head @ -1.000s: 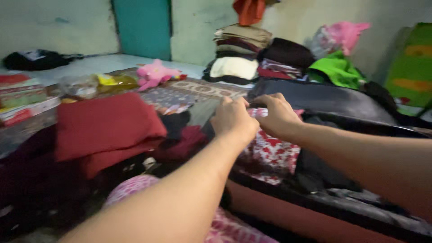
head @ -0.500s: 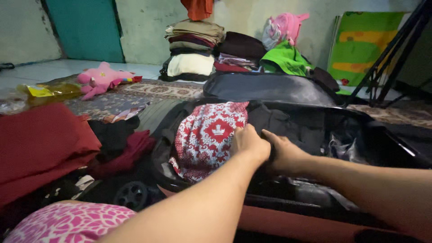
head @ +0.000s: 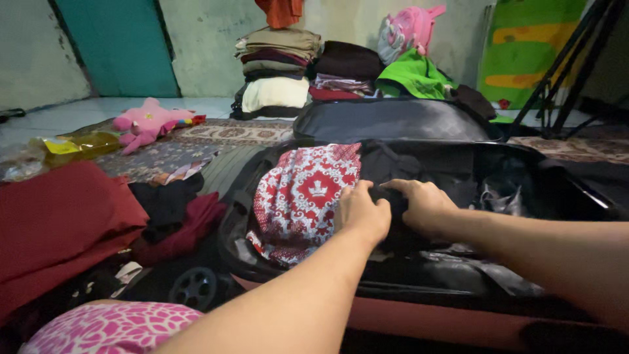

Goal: The person unzips a pink suitcase, opens it, and removes several folded items of clothing, placing them on the floor next to the suitcase.

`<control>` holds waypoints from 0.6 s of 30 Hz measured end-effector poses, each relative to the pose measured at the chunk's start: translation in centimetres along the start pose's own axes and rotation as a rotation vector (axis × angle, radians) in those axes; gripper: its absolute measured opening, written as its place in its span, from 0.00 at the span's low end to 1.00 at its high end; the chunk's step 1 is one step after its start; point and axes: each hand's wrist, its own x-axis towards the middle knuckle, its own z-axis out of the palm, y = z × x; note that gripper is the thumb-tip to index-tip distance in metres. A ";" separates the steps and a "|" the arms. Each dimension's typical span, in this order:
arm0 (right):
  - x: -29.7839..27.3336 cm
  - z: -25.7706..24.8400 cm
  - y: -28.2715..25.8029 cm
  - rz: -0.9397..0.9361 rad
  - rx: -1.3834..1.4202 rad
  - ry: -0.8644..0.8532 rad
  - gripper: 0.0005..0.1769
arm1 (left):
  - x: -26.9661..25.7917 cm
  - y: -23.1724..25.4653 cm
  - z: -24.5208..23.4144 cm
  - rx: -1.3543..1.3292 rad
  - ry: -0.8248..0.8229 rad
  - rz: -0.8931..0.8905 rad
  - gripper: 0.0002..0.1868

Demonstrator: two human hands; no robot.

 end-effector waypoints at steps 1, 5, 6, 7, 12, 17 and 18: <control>0.4 -0.5 0.2 0.003 -0.002 0.004 0.45 | 0.1 -0.1 0.1 0.011 0.008 -0.002 0.27; 0.8 -1.5 1.0 -0.048 -0.172 -0.114 0.37 | -0.2 -0.2 0.3 -0.015 0.032 0.049 0.28; 0.7 -1.7 1.0 -0.080 -0.218 -0.143 0.36 | -0.4 0.0 0.3 -0.025 0.024 0.035 0.28; 0.3 -1.9 1.1 -0.076 -0.219 -0.140 0.36 | -0.5 0.2 0.2 -0.035 0.016 0.021 0.29; -2.4 -2.6 0.0 0.036 -0.213 -0.331 0.35 | -1.2 0.6 0.1 0.020 -0.101 -0.021 0.31; -4.8 -3.2 1.5 0.179 0.142 -0.511 0.28 | -1.5 0.3 0.4 0.144 -0.280 -0.033 0.39; -4.7 -2.9 2.2 0.411 0.312 -0.502 0.33 | -1.5 0.2 0.5 0.148 -0.289 -0.017 0.42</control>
